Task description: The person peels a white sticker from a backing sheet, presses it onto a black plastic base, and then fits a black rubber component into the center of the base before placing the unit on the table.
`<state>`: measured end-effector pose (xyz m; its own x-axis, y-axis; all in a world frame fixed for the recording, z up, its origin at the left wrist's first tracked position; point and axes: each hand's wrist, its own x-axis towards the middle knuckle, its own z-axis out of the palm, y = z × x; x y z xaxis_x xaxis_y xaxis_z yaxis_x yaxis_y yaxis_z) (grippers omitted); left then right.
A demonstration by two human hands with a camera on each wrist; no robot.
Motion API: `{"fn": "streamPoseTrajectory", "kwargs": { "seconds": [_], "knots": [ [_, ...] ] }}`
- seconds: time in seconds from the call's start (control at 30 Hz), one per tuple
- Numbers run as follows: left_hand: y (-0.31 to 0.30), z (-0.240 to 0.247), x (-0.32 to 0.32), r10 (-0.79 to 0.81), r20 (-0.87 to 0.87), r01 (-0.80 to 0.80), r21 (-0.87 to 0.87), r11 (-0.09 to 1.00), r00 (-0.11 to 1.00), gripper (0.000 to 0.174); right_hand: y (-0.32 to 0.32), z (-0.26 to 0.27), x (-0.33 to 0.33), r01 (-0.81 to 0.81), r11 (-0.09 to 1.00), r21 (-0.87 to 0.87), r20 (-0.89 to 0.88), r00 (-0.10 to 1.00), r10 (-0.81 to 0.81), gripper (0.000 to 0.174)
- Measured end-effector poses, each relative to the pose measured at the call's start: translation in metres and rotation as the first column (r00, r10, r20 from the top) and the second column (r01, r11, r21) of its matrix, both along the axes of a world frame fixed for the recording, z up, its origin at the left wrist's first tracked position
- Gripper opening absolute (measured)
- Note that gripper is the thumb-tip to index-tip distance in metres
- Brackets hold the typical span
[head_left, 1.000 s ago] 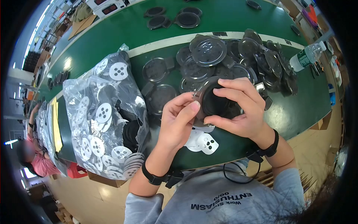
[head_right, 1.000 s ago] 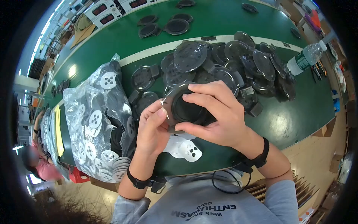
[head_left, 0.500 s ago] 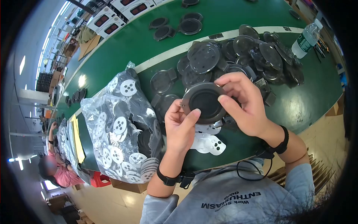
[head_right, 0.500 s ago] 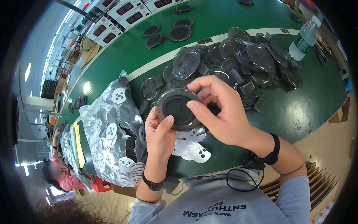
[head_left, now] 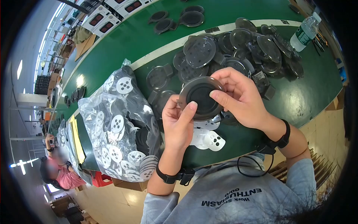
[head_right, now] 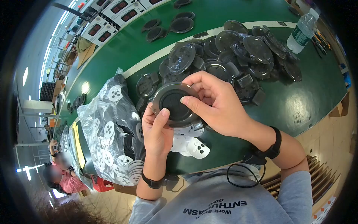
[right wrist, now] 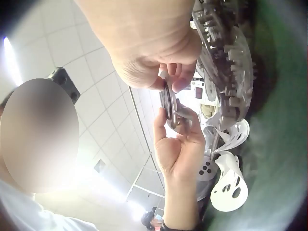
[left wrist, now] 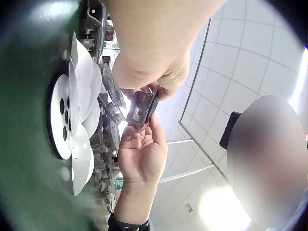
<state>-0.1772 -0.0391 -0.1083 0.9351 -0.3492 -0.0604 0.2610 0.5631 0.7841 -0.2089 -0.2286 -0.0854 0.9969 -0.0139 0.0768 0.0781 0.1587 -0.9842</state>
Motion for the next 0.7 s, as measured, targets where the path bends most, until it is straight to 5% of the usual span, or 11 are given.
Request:
{"fn": "streamPoseTrajectory", "kwargs": {
  "seconds": [0.13,0.33,0.7],
  "knots": [
    [0.002,-0.004,0.0,0.019,0.034,-0.02,0.021,1.0,0.999,0.012,0.006,-0.005,0.0,-0.026,0.997,0.069,0.027,0.999,0.024,0.041],
    [0.0,-0.003,-0.001,0.009,0.016,-0.009,0.008,1.0,1.0,0.012,0.002,0.003,-0.002,-0.052,0.997,-0.048,-0.054,0.997,0.05,0.047],
    [0.009,0.0,0.003,-0.031,0.219,-0.021,0.229,0.973,0.975,0.012,0.005,0.003,-0.006,-0.016,0.996,0.085,-0.03,0.999,0.018,0.035]
  ]
}}
